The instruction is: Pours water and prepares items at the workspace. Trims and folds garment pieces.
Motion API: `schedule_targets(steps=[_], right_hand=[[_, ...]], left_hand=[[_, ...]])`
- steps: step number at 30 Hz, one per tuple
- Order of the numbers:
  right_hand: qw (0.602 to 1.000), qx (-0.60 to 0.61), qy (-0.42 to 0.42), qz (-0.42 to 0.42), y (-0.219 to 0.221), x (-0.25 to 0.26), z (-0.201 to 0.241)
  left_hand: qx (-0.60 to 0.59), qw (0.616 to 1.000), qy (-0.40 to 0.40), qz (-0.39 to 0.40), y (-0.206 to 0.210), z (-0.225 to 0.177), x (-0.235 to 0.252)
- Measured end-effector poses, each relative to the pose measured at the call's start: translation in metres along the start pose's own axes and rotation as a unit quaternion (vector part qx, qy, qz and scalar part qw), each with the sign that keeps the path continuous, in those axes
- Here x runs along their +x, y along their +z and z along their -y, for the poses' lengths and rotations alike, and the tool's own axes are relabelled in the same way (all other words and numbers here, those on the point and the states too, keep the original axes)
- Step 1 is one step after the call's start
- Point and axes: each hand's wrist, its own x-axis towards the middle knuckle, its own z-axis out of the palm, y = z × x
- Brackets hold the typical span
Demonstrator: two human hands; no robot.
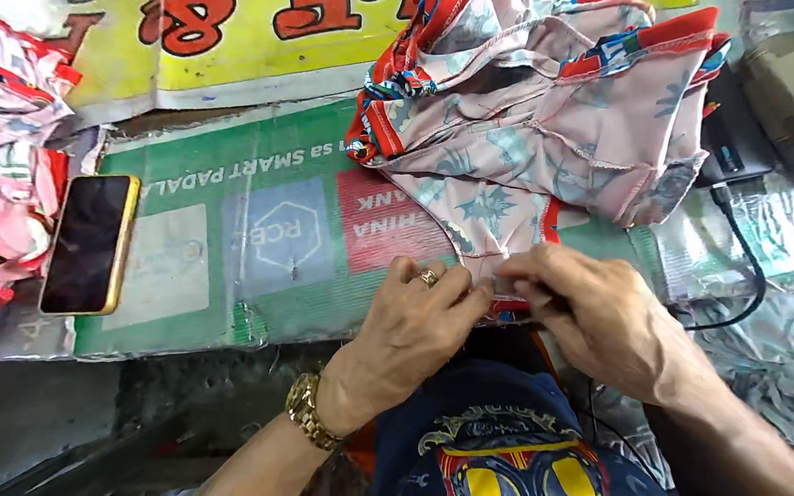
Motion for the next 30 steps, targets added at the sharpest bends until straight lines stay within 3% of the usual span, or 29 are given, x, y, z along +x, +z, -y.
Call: schedule_targets(steps=[2, 4, 13, 22, 30], right_hand=[[0.975, 0.211, 0.056, -0.035, 0.013, 0.011, 0.003], [0.941, 0.321, 0.105, -0.033, 0.031, 0.017, -0.002], [0.959, 0.278, 0.049, 0.030, 0.037, 0.015, -0.014], [0.954, 0.290, 0.014, 0.074, 0.036, 0.015, -0.017], [0.963, 0.271, 0.007, 0.011, 0.041, 0.013, -0.013]], left_hand=[[0.024, 0.999, 0.010, -0.030, 0.004, -0.005, -0.003], [0.047, 0.997, 0.016, -0.052, 0.007, -0.007, -0.010], [-0.126, 0.985, -0.059, -0.104, 0.008, -0.002, -0.037], [-0.265, 0.937, -0.138, -0.183, 0.005, -0.004, -0.034], [-0.265, 0.924, -0.140, -0.237, 0.016, -0.023, -0.018]])
